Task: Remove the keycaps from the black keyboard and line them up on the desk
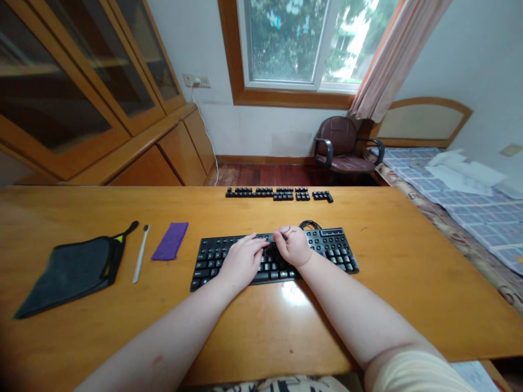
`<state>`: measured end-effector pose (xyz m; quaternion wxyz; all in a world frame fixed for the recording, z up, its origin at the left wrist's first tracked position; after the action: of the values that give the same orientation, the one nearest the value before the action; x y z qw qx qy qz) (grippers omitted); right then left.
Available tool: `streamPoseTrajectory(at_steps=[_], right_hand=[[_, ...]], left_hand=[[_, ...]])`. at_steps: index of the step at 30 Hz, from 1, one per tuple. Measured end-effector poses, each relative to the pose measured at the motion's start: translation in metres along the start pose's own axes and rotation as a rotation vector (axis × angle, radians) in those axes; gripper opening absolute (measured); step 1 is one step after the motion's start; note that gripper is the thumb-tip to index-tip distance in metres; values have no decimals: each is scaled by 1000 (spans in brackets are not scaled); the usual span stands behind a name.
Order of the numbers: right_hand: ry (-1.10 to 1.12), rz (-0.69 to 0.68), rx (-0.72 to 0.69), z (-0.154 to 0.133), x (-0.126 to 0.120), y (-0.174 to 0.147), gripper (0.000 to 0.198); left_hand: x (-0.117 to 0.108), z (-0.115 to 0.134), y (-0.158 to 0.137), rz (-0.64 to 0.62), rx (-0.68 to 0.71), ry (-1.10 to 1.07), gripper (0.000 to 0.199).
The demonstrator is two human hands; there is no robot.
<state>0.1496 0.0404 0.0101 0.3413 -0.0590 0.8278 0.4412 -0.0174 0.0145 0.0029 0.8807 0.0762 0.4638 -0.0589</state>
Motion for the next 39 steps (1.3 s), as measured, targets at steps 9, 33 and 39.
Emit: streamPoseTrajectory(at_steps=[9,33,39], right_hand=[[193,-42,144,13,6,0,47],[426,-171,-51,13,10,6,43],[452,-132,-20,13,10,4,41]], left_hand=[[-6,3,-1,50,-23,-86,34],[-6,-1,3,38,-72,-141,19],[-4,-4,3,101,-78,-231,21]])
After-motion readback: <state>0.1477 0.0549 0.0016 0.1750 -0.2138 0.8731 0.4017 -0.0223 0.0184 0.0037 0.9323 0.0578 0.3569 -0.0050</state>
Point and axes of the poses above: each hand's wrist, its own y-axis towards the middle knuckle, its own x-axis out of the palm, z = x × y, the point moved 1 cm from there along y, towards the middle knuckle, and after that the axes turned 13 degrees about -x, right-handed, at the moved point
